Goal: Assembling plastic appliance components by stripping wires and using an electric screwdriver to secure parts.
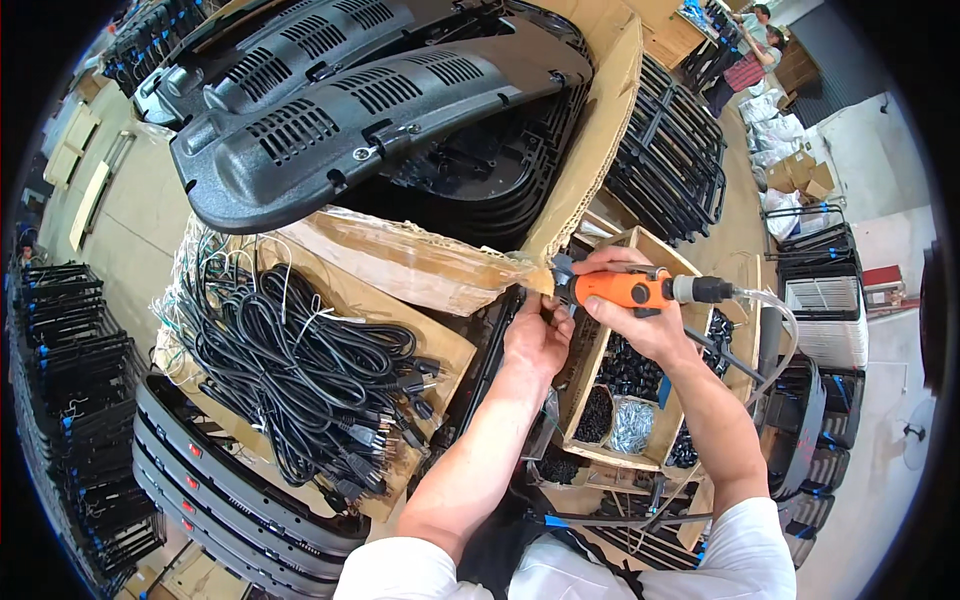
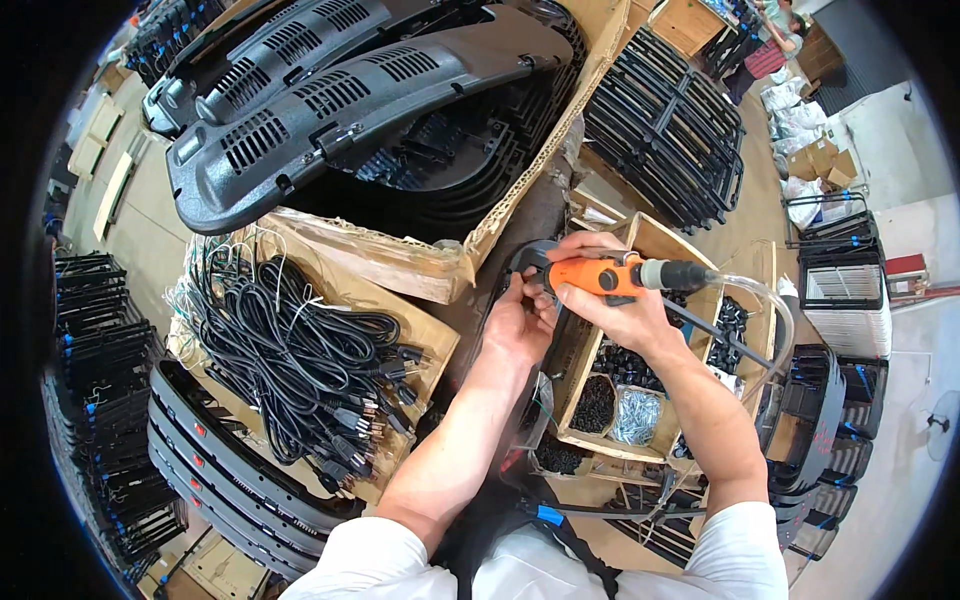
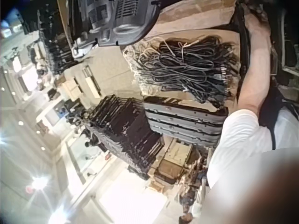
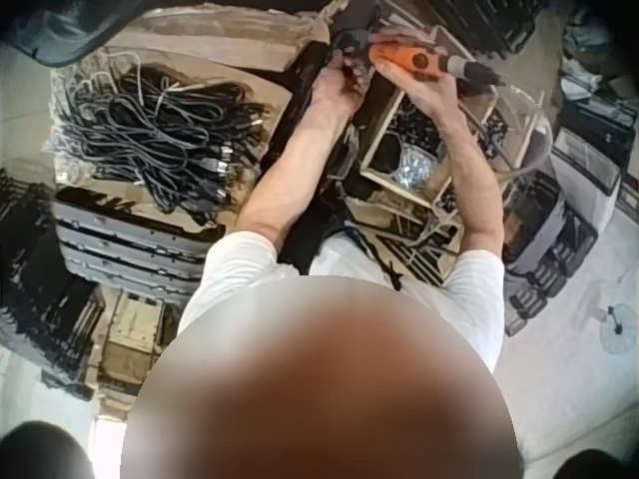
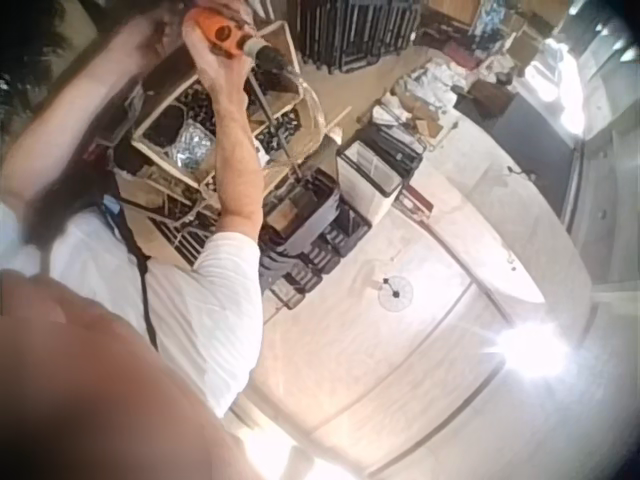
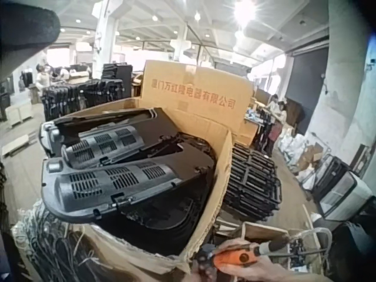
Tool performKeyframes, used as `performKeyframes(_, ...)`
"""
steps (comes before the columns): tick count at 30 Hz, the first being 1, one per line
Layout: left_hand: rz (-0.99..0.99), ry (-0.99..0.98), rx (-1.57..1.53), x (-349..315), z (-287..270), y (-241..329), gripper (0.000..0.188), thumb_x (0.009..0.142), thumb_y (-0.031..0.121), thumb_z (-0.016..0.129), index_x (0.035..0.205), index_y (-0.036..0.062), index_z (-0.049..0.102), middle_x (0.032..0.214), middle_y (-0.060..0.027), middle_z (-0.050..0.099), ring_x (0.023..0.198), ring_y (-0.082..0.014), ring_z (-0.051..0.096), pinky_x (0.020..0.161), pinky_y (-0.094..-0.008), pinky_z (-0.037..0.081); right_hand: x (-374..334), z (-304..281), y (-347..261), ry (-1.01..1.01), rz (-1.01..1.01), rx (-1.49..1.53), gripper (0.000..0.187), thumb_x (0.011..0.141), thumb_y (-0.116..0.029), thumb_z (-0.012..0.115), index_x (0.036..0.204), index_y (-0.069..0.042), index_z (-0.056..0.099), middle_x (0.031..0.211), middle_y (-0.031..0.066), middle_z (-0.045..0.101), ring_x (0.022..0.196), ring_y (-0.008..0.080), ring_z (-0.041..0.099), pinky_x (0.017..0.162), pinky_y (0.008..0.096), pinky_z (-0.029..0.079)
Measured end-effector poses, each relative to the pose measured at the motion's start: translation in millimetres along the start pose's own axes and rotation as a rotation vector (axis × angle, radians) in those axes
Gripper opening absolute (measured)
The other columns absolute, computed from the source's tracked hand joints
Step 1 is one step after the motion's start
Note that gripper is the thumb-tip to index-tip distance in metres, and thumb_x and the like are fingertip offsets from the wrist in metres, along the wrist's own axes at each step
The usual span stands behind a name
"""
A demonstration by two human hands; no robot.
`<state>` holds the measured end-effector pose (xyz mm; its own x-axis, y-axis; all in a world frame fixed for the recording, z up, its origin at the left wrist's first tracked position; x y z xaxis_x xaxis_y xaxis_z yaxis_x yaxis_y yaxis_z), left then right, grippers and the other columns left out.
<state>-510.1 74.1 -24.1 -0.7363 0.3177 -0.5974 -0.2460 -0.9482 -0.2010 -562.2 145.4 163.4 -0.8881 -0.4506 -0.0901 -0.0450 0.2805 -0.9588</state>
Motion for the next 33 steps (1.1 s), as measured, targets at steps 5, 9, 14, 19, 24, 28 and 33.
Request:
performKeyframes(5,0.050,0.031,-0.031,-6.3,5.5,2.4,0.030,0.116,0.036,0.046,0.106,0.0138,0.064,0.084,0.0040,0.058,0.073,-0.0117,0.052,0.065,-0.0257,0.045,21.1,24.4,21.3,0.026,0.038,-0.043,0.051,0.087,-0.008,0.084,0.132,-0.002,0.061,0.126,0.0137,0.072,0.111,0.0179,0.069,0.099,0.0353,0.057)
performKeyframes(9,0.058,0.032,0.134,-34.6,-15.7,-15.3,0.029,0.116,0.026,0.044,0.120,0.0052,0.064,0.096,-0.0029,0.066,0.081,-0.0157,0.063,0.072,-0.0293,0.056,28.4,30.3,18.9,0.035,0.089,-0.181,0.037,0.087,-0.005,0.082,0.121,-0.002,0.067,0.123,0.0118,0.073,0.109,0.0174,0.069,0.097,0.0346,0.058)
performKeyframes(14,-0.080,0.137,0.180,-73.6,-47.4,-52.3,0.025,0.112,0.012,0.047,0.127,-0.0007,0.061,0.108,-0.0131,0.070,0.091,-0.0238,0.072,0.080,-0.0340,0.065,29.7,29.6,25.5,0.030,0.022,-0.009,0.035,0.086,-0.005,0.083,0.118,-0.003,0.068,0.123,0.0108,0.073,0.111,0.0173,0.069,0.099,0.0336,0.056)
performKeyframes(19,-0.093,0.136,0.306,-102.8,-70.4,-71.5,0.024,0.111,0.010,0.045,0.124,0.0003,0.063,0.104,-0.0112,0.069,0.086,-0.0230,0.071,0.075,-0.0345,0.064,30.6,29.5,15.3,0.047,0.004,-0.078,0.033,0.086,-0.005,0.083,0.116,-0.003,0.069,0.120,0.0082,0.074,0.109,0.0158,0.068,0.099,0.0338,0.055)
performKeyframes(24,-0.150,0.135,0.495,-119.3,-85.4,-80.8,0.024,0.109,0.008,0.049,0.125,0.0001,0.064,0.097,-0.0063,0.065,0.080,-0.0186,0.066,0.071,-0.0310,0.058,27.9,28.4,14.9,0.077,-0.050,-0.129,0.027,0.083,-0.012,0.084,0.107,-0.005,0.073,0.102,0.0018,0.074,0.095,0.0115,0.067,0.089,0.0305,0.055)
performKeyframes(28,-0.109,0.117,0.622,-141.6,-92.7,-80.9,0.023,0.108,0.008,0.050,0.124,0.0017,0.065,0.093,-0.0028,0.066,0.079,-0.0139,0.061,0.068,-0.0274,0.050,28.0,33.6,29.4,0.043,-0.133,-0.187,0.030,0.085,-0.012,0.085,0.111,-0.004,0.072,0.106,0.0041,0.076,0.099,0.0119,0.068,0.093,0.0314,0.055)
performKeyframes(33,-0.059,0.096,0.699,-161.3,-106.3,-80.4,0.024,0.109,0.010,0.048,0.125,0.0024,0.065,0.097,-0.0025,0.066,0.081,-0.0137,0.061,0.071,-0.0279,0.050,29.8,36.4,41.9,0.144,-0.052,-0.224,0.040,0.079,-0.028,0.085,0.110,-0.005,0.073,0.099,0.0047,0.075,0.093,0.0173,0.069,0.092,0.0345,0.054)
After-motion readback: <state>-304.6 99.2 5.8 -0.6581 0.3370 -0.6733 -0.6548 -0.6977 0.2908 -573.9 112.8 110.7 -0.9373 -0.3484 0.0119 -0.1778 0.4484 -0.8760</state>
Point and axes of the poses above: each hand's wrist, its own x-axis towards the middle knuckle, its own z-axis out of the palm, y = z × x, the point moved 7 cm from there along x, towards the middle knuckle
